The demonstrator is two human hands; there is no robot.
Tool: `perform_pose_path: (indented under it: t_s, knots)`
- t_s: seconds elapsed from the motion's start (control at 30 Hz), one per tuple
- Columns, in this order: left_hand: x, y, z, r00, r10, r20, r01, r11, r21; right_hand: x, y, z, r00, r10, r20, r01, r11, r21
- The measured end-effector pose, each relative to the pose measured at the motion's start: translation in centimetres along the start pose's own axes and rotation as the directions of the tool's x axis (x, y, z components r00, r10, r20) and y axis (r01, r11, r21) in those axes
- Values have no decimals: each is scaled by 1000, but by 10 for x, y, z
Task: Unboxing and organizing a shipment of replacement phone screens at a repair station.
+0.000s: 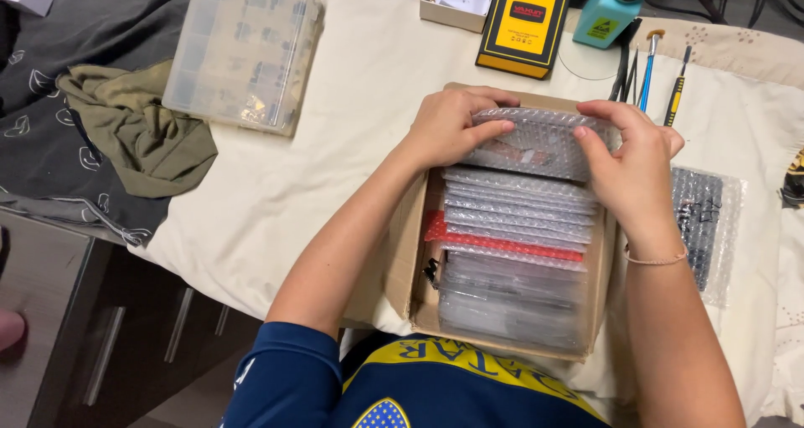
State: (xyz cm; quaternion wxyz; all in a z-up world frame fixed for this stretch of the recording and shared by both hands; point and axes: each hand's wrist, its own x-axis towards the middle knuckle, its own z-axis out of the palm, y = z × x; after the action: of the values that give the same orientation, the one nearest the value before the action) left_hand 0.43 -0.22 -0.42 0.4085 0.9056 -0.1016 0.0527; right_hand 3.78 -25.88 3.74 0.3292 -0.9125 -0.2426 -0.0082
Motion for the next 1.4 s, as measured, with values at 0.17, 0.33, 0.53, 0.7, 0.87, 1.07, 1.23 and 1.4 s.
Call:
perform_pose_path:
  t_s: [0.17,0.33,0.53,0.7,0.87,1.07,1.23,1.4]
  knots:
    - [0,2,-1,1000,-21,15,20,1000,5,1,6,1,999,-20,29,20,1000,2]
    - [-2,8,-5,999,-3,52,2,1000,24,-3,28,14,992,-130,7,130,988,-84]
    - [-3,3,0,999,-10,41,12,999,-36,-5,23,1,999,-1,-35,10,967,255]
    - [-7,-8,1,998,-63,-12,61,992,-108,4,27,1,992,118,40,-124,898,421]
    - [-9,-9,-1,997,-74,-21,70,984,-167,8,23,-3,984,146,102,-177,876,449]
    - [-9,0,-6,997,-72,-12,69,979,-189,14,28,-6,954,209,214,-291,814,503]
    - [-8,2,-7,998,-60,-20,57,987,-148,14,36,-13,941,185,282,-322,747,582]
    - [-9,-1,-5,999,-39,-15,37,989,-146,10,37,-17,943,152,295,-322,629,708]
